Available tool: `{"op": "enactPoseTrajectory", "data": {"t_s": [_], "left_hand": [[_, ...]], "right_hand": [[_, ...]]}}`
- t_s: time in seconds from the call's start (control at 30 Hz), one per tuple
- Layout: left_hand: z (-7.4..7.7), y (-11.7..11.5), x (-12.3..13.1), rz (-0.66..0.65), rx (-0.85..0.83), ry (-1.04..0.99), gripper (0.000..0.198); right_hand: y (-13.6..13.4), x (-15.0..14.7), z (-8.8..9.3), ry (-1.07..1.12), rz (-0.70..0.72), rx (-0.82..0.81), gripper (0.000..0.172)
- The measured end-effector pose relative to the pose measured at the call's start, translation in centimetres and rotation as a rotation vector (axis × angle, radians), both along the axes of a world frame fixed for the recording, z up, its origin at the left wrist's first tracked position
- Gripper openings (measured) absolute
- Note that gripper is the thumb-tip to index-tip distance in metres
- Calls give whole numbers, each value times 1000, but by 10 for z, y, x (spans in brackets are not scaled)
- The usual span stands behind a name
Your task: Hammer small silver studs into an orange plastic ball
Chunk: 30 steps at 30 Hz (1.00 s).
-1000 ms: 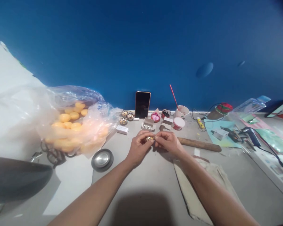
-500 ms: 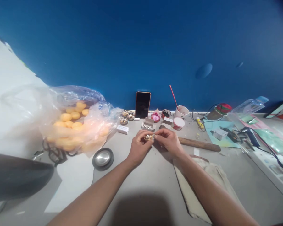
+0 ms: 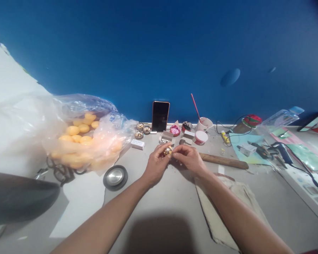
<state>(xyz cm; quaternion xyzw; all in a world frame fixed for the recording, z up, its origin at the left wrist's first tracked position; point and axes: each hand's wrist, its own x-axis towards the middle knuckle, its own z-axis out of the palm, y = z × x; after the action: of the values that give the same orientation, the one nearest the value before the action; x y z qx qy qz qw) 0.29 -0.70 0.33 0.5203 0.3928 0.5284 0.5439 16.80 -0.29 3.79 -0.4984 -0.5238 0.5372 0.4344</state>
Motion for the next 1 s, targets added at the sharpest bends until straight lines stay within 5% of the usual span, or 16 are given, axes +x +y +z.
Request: {"op": "enactPoseTrajectory", "data": {"t_s": [1.0], "left_hand": [[-6, -2, 1, -57, -21, -50, 42]], "right_hand": [[2, 4, 4, -45, 63, -13, 24]]}}
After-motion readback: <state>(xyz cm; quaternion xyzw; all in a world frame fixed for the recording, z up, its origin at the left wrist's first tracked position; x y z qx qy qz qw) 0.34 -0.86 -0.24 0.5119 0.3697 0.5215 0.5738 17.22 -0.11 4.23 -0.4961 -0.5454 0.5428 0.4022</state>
